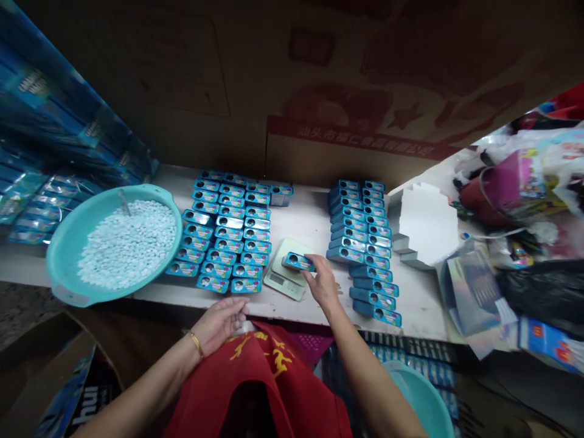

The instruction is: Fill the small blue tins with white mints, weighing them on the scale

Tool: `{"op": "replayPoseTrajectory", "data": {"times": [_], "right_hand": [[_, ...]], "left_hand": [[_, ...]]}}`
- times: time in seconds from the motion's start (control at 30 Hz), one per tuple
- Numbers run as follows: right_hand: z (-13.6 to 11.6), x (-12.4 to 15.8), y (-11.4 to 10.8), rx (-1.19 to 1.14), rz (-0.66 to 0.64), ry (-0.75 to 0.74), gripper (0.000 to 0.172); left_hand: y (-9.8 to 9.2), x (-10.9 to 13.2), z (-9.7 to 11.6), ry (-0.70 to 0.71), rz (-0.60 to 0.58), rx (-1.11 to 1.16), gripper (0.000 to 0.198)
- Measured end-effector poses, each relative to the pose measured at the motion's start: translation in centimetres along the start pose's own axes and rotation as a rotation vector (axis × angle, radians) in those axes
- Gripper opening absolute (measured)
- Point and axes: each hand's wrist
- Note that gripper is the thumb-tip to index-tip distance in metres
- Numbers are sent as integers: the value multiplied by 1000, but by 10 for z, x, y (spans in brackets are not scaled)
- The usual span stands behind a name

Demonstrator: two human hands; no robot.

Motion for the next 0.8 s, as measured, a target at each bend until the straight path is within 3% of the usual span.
{"op": "replayPoseTrajectory", "data": {"times": [0.17, 0.33, 0.43, 0.53, 0.67, 0.73, 0.8], "right_hand": [[9, -57, 7, -13, 61, -43, 33], [19, -143, 44, 25, 103, -43, 34], [25, -161, 60, 25, 127, -33, 36], [35, -131, 40, 73, 196, -59, 38], [51, -45, -21, 361, 292, 18, 28], [61, -10, -44, 526, 231, 85, 23], [72, 7, -54, 639, 137, 114, 21]], "left_hand": [[-12, 8, 10, 32, 49, 39, 18], [-24, 15, 13, 45, 134, 93, 21], [-28, 16, 13, 36, 165, 114, 21], [-28, 14, 15, 22, 150, 107, 20], [-23, 8, 17, 12, 138, 77, 20], [-18, 5, 17, 2, 122, 52, 19], [-10, 3, 14, -15, 104, 24, 19]]}}
Point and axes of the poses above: each hand's wrist, its own x-axis away from the middle knuckle, its own y-axis out of the palm, z = x × y, and after that the axes turned 10 degrees about -y, right-handed
